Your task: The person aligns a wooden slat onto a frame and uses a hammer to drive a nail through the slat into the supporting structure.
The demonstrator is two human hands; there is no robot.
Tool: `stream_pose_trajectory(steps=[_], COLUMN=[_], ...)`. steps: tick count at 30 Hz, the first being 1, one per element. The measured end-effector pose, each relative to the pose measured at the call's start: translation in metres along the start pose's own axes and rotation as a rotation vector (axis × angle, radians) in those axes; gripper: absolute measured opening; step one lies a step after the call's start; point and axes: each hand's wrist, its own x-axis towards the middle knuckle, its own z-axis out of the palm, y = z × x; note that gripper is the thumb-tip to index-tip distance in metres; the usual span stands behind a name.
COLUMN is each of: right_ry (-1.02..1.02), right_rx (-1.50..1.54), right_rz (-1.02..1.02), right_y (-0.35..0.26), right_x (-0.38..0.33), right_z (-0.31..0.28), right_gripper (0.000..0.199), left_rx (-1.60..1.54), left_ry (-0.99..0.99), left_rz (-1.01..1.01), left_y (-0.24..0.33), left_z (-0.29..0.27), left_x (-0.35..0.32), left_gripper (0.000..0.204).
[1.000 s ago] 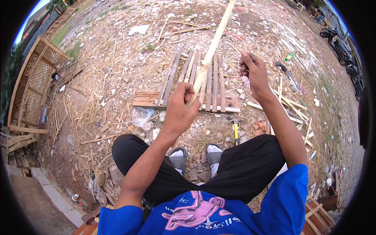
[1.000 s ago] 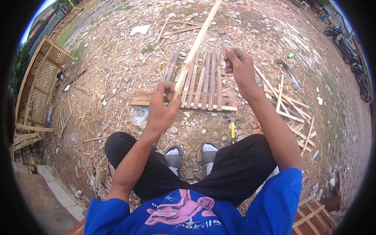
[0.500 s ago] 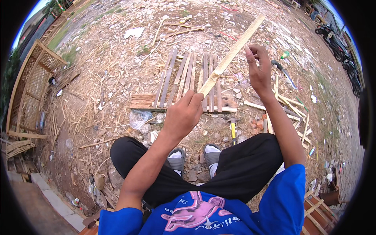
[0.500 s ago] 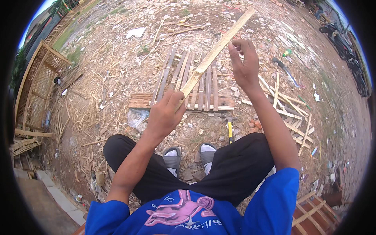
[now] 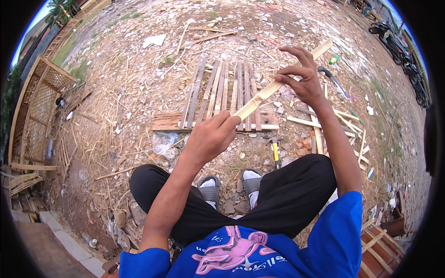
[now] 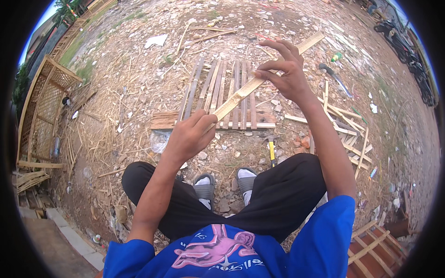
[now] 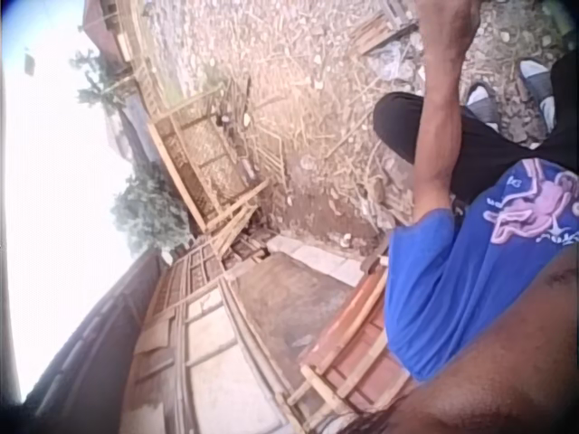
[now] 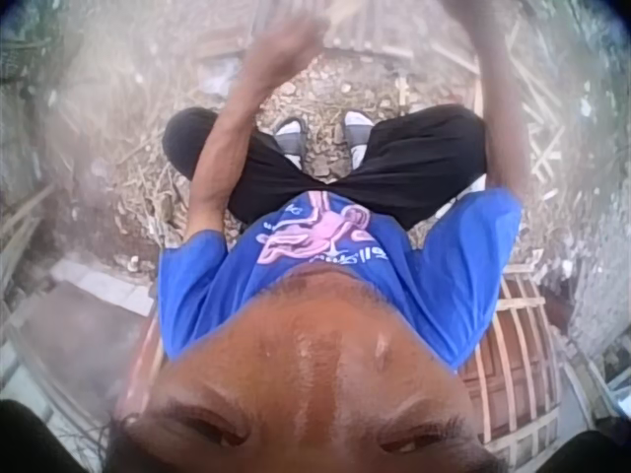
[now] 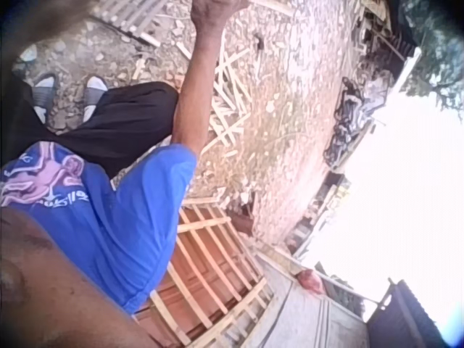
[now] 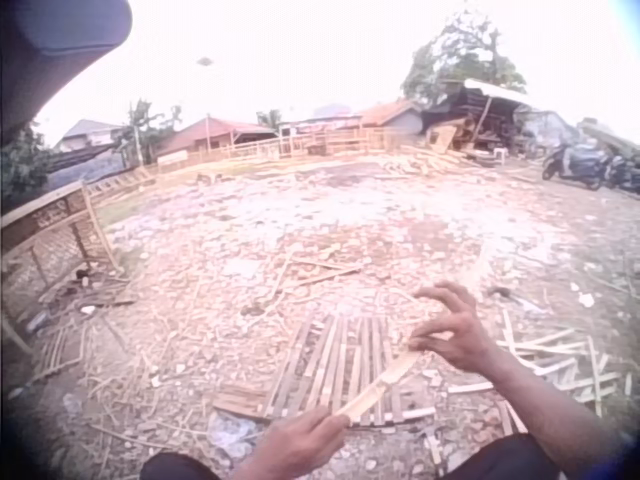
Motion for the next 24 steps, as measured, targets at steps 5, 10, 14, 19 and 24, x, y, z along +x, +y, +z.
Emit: stream_pose_trajectory(steps=[5, 10, 14, 19, 24], right_ry=[-0.038, -0.056, -0.075, -0.126, -0.111], right_rx=[0.065, 0.086, 0.184, 0.615, 0.662], right_rz=[0.051, 0.08, 0.162, 0.355, 0.609], right_y=[0.001, -0.011, -0.02, -0.027, -0.03], right_x=[-0.004, -0.007, -0.006, -0.005, 0.004], right_z=[0.006, 0.014, 0.018, 0.024, 0.016], right_gripper=[0.013, 0.013, 0.014, 0.02, 0.023], left_rx=[-0.053, -0.084, 0.003, 0.119, 0.197], left_ry=[-0.068, -0.114, -0.149, -0.181, -0.233], left_rz=[-0.043, -0.108, -0.113, -0.076, -0.069], left_y=[0.001, 0.0, 0.001, 0.005, -0.001], left_z=[-0.001, -0.002, 0.001, 0.009, 0.022], left_x=[-0.001, 0.001, 0.001, 0.002, -0.005], left_gripper=[0.026, 0.029, 0.026, 0.023, 0.024])
